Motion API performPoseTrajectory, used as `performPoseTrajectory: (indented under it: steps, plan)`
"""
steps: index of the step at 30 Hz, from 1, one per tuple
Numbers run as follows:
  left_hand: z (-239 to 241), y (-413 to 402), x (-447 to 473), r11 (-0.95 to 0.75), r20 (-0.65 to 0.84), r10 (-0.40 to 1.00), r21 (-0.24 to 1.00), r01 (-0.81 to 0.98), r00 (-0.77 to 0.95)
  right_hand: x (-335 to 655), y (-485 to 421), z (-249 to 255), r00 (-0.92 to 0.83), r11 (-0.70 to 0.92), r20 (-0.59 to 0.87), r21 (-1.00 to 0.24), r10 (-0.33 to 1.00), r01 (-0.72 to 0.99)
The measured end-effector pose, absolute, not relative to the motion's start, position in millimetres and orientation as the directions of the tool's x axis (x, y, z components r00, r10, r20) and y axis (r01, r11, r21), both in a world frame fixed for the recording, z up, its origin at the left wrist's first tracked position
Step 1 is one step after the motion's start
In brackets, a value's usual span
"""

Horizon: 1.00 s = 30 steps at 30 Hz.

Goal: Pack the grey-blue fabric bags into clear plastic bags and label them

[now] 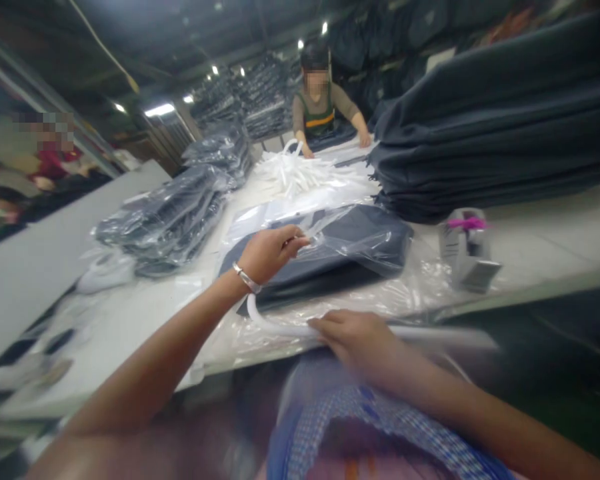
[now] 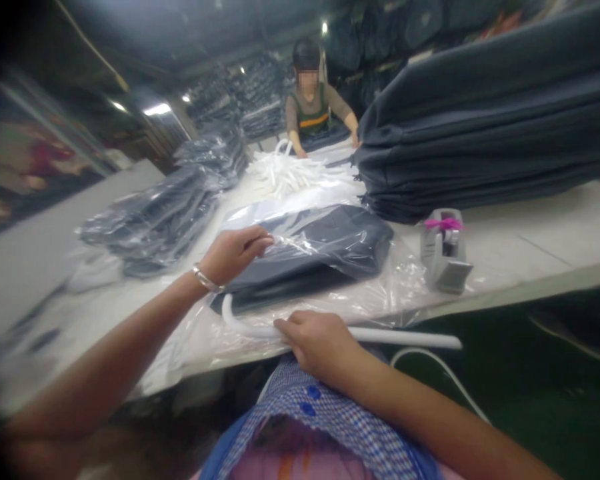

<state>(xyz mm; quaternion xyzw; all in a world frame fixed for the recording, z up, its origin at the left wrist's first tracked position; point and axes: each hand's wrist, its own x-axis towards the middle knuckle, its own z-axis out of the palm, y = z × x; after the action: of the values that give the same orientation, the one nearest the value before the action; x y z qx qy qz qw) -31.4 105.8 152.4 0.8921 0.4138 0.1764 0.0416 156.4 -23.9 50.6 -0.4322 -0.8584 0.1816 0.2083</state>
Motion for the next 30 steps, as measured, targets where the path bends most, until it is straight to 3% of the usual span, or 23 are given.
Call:
performPoseTrajectory:
  steps: [6, 10, 13, 18, 21, 30]
  plan:
    - [167, 116, -31, -0.675, 0.071, 0.725, 0.273, 0.686, 0.685, 94, 26, 31, -0.672, 0.712, 0.236, -0.256, 0.702, 0.654]
    - [158, 108, -30, -0.635, 0.041, 0.757, 0.282, 0.719, 0.652, 59, 51, 15, -0.765, 0.827, 0.315, -0.169, 0.561, 0.537]
    - [151, 101, -30, -0.63, 0.067, 0.766, 0.277, 0.726, 0.639, 56, 72, 0, -0.745, 0.823, 0.361, -0.14, 0.561, 0.551]
    - [121, 86, -40, -0.72, 0.171, 0.693, 0.173, 0.672, 0.7, 88, 93, -39, -0.562, 0.693, 0.438, -0.234, 0.701, 0.682]
    - [85, 77, -44, -0.771, 0.269, 0.63, 0.105, 0.628, 0.729, 105, 94, -58, -0.422, 0.552, 0.404, -0.294, 0.811, 0.78]
    - [-6, 48, -29, -0.663, 0.348, 0.737, 0.2, 0.722, 0.58, 109, 97, -73, -0.41, 0.476, 0.241, -0.449, 0.88, 0.756]
